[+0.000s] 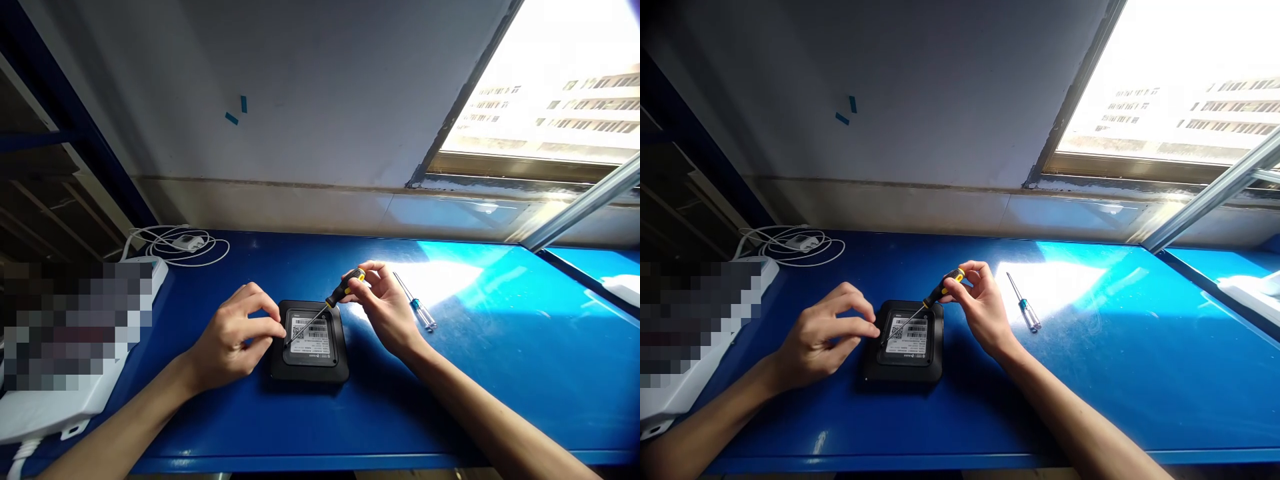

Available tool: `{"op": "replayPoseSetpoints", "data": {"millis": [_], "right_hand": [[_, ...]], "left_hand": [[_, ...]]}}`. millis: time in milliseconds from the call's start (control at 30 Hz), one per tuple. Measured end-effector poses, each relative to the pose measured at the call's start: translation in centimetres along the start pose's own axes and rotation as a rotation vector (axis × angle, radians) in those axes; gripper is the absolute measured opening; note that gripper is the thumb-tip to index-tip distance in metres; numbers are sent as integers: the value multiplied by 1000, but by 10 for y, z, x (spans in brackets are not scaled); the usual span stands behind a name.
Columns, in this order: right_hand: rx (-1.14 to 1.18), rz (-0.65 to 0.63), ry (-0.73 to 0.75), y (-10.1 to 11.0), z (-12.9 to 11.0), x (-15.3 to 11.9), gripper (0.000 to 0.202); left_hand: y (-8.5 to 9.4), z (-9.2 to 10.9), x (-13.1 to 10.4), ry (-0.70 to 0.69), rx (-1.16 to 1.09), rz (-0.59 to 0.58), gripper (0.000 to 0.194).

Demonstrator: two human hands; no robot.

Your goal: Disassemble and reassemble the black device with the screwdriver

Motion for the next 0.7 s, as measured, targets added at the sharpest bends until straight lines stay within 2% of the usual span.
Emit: {"op": "replayPoseSetpoints", "data": {"millis": [200,433,533,700], "right_hand": [[-15,-35,1,-5,1,-1,42],[-25,-15,49,-4,-3,-1,43],[-55,68,83,9,-5,4,43],[-171,261,173,43,-12,12,42]], "left_hand": [[-3,0,0,6,0,-44,33],[-19,-6,-4,50,28,-260,28],[-20,-7,-5,53,14,-273,29],[-20,-5,-7,41,13,-291,28]]}}
Point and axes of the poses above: each hand's wrist, its own x-axis towards the middle knuckle, its own y-axis out of the back of the hand, z = x × y, the point moved 7 cm from there along x, towards the middle knuckle, and after that the axes turned 3 degrees about -x, right-handed, at the moved point
